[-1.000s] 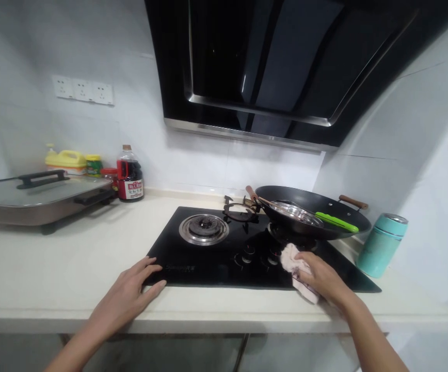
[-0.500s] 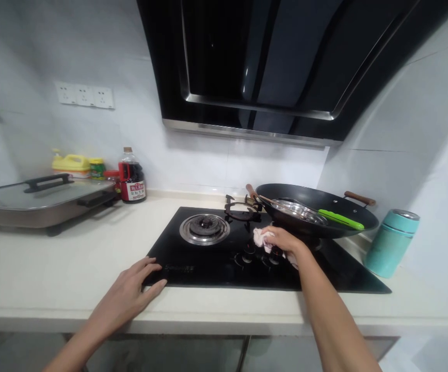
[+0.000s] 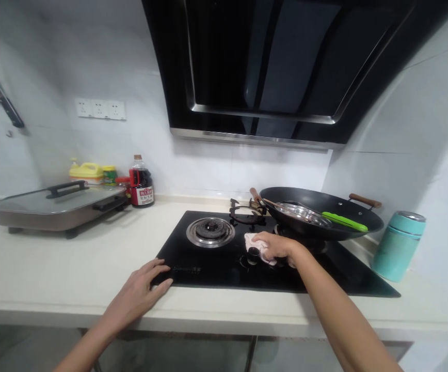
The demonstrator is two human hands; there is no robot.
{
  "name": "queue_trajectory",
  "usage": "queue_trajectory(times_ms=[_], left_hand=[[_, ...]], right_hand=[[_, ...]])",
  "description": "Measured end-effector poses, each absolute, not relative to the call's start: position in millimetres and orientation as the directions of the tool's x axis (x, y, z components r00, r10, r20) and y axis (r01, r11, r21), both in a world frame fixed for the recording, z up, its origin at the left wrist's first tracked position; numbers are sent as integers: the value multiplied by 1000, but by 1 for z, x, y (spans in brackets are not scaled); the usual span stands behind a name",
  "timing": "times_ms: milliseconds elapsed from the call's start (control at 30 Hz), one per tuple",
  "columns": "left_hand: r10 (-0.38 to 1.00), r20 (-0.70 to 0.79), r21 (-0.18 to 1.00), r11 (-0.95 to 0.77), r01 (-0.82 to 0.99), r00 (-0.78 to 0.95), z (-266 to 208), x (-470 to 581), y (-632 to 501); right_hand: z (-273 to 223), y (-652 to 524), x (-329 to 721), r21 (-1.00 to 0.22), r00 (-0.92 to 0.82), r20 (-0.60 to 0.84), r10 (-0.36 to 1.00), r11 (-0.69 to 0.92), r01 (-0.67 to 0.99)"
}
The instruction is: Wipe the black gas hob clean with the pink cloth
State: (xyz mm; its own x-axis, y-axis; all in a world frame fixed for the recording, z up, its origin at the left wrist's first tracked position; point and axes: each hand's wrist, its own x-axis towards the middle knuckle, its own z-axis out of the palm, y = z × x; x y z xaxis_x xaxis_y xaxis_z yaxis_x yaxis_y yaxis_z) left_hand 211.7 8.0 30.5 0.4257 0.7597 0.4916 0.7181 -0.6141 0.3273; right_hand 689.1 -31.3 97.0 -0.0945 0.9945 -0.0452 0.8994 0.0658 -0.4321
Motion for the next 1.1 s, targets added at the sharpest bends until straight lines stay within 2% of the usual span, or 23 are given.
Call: queue_trajectory(times_ms=[233, 433, 633, 900, 1100], left_hand=[[757, 481, 316, -620, 718, 442, 27, 211, 10], [786, 447, 359, -594, 719, 426, 30, 211, 10], [784, 456, 374, -598, 709, 421, 31, 211, 11], [775, 476, 378, -607, 699, 415, 30, 211, 14], [781, 462, 392, -605, 693, 420, 30, 212, 15]], right_hand=[[89, -20, 700, -329, -44, -79, 996, 15, 944], [83, 5, 709, -285, 58, -8, 998, -58, 957], [79, 9, 718, -346, 90, 62, 994, -63, 936], [89, -44, 751, -483, 127, 47, 991, -89, 871], [84, -108, 764, -492, 236, 68, 969, -173, 853]])
